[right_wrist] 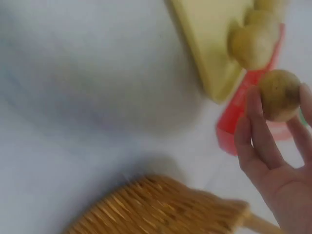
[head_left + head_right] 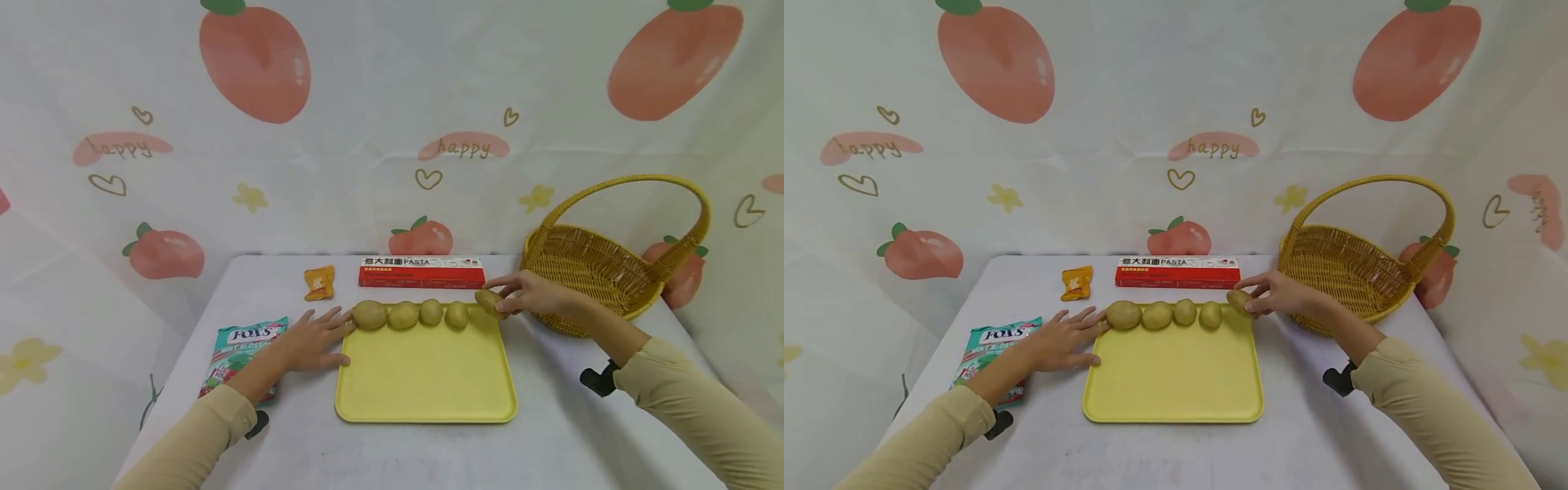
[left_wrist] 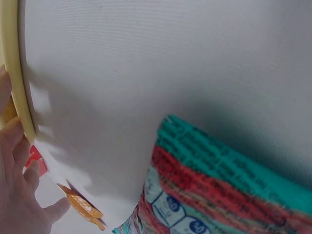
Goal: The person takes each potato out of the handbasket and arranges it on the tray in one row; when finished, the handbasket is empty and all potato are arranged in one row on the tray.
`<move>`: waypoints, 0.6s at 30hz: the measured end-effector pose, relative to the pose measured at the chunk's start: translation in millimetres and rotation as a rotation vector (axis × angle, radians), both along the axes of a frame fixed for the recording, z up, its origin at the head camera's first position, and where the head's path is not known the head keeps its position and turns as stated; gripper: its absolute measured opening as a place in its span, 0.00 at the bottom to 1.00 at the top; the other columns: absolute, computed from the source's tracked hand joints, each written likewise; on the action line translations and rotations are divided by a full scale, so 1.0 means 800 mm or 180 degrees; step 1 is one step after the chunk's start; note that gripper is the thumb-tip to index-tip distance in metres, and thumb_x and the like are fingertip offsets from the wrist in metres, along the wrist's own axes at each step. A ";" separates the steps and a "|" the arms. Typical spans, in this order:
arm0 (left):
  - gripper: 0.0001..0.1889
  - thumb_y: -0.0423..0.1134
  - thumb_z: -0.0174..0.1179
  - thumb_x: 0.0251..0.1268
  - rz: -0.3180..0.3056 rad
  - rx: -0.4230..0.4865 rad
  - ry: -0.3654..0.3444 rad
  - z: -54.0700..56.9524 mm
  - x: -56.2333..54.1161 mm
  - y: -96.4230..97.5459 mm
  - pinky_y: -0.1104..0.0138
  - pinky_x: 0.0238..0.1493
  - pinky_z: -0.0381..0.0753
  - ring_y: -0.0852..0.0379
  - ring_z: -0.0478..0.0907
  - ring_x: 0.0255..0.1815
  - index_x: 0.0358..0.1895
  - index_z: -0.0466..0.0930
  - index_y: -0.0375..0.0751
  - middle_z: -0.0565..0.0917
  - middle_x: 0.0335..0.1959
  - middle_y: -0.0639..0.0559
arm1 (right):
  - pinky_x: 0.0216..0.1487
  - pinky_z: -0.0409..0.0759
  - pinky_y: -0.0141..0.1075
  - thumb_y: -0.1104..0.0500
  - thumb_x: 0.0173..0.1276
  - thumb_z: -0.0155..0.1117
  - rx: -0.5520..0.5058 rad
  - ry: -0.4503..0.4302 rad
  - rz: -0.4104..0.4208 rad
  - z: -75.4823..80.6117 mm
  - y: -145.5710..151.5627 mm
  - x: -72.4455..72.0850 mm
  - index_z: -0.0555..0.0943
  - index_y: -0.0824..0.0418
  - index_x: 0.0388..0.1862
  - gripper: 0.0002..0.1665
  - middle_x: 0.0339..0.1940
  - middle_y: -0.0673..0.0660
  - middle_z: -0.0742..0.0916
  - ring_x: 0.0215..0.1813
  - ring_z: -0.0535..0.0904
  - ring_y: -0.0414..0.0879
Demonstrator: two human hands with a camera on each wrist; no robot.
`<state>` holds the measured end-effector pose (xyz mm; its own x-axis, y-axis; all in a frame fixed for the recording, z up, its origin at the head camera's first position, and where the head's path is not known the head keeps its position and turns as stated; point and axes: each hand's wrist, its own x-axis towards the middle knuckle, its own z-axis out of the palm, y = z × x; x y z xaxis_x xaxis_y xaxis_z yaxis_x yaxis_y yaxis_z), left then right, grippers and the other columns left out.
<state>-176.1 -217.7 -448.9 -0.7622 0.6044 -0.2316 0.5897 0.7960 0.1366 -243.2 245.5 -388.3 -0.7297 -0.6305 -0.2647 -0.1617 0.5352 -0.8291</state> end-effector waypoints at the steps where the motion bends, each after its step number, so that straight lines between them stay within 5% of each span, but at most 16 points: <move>1: 0.39 0.66 0.51 0.70 -0.0003 0.0005 -0.0001 0.000 0.000 0.000 0.34 0.70 0.53 0.43 0.49 0.80 0.76 0.64 0.47 0.57 0.79 0.48 | 0.47 0.84 0.50 0.62 0.70 0.66 0.0006 0.0022 -0.0015 -0.006 -0.002 0.000 0.73 0.70 0.67 0.29 0.44 0.63 0.87 0.42 0.85 0.53; 8: 0.39 0.67 0.51 0.69 0.0009 0.0002 -0.0021 0.001 0.000 0.002 0.34 0.70 0.53 0.43 0.49 0.80 0.76 0.64 0.47 0.57 0.79 0.48 | 0.41 0.86 0.44 0.65 0.68 0.67 -0.0022 0.0148 -0.0233 -0.038 -0.014 0.002 0.75 0.75 0.62 0.27 0.44 0.69 0.86 0.39 0.85 0.51; 18: 0.39 0.67 0.51 0.69 0.0007 -0.0011 -0.0014 0.001 0.000 0.001 0.35 0.70 0.53 0.43 0.50 0.80 0.76 0.64 0.47 0.57 0.79 0.47 | 0.38 0.80 0.38 0.67 0.62 0.70 0.0313 0.0944 -0.0171 -0.050 -0.035 0.006 0.82 0.74 0.52 0.19 0.38 0.66 0.88 0.43 0.82 0.55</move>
